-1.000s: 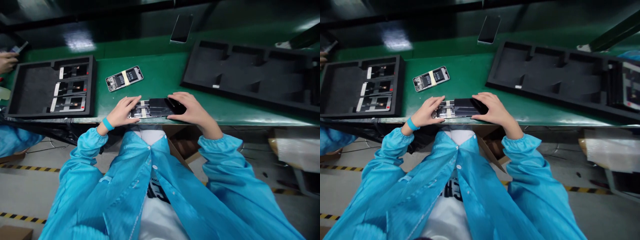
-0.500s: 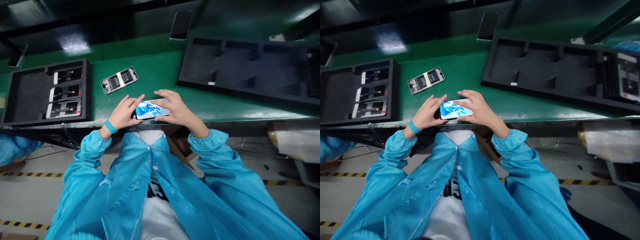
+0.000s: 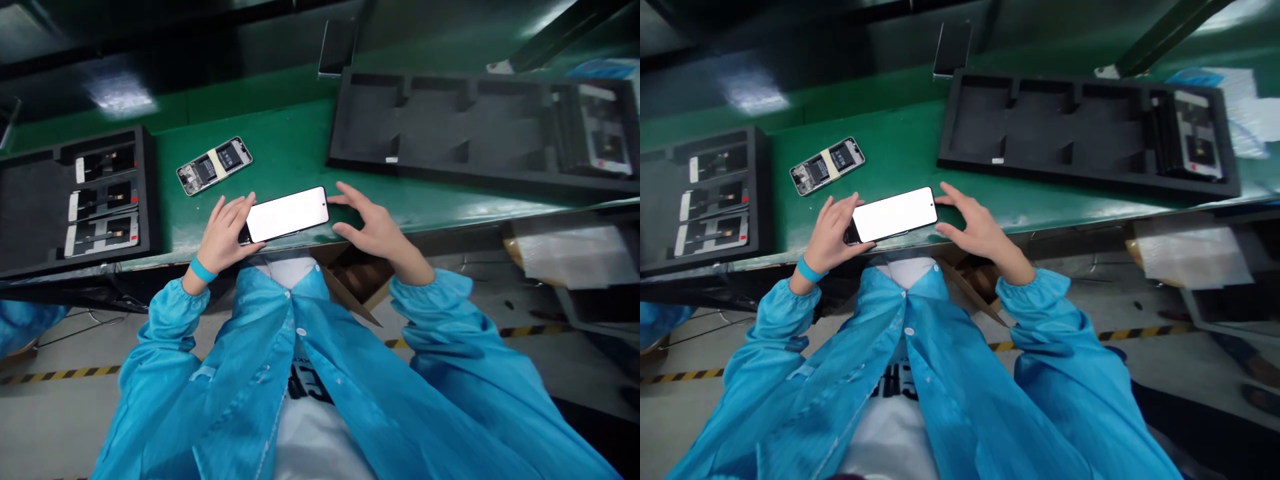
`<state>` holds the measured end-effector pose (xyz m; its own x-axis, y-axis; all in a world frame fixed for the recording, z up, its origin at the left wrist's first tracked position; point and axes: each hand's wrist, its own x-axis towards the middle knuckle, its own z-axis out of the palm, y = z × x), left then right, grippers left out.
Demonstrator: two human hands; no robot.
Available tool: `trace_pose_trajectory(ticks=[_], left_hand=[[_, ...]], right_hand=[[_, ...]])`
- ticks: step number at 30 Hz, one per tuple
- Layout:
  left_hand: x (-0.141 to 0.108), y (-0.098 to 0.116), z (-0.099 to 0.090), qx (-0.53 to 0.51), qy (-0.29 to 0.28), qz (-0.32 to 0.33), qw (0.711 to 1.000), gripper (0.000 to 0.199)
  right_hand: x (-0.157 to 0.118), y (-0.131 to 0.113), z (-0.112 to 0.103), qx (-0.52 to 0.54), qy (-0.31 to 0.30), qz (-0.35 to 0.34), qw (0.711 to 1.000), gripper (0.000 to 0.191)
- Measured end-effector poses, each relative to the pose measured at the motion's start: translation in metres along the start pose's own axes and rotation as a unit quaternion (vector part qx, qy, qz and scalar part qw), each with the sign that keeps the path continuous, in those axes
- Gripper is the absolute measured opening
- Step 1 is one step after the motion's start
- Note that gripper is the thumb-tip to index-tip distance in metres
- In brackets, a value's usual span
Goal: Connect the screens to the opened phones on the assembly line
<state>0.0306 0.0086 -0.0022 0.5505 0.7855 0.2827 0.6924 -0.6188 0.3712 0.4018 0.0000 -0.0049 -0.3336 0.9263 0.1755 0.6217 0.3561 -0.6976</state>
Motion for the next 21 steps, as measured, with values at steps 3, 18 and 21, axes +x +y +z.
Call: trace_pose_trajectory(ticks=[3,18,21], left_hand=[[-0.004,-0.002,-0.002,-0.005,0.009,-0.009,1.0,0.108],[-0.015,-0.004,0.006,0.014,0.072,-0.016,0.997,0.106],[-0.015,-0.003,0.007,0.011,0.063,-0.028,0.998,0.107]], right_hand=[[0.003,-0.012,0.012,0.089,0.01,-0.005,0.996,0.094],[-0.005,-0.024,0.014,0.124,0.009,-0.029,0.992,0.092],[-0.005,-0.02,0.014,0.11,0.004,-0.029,0.993,0.093]])
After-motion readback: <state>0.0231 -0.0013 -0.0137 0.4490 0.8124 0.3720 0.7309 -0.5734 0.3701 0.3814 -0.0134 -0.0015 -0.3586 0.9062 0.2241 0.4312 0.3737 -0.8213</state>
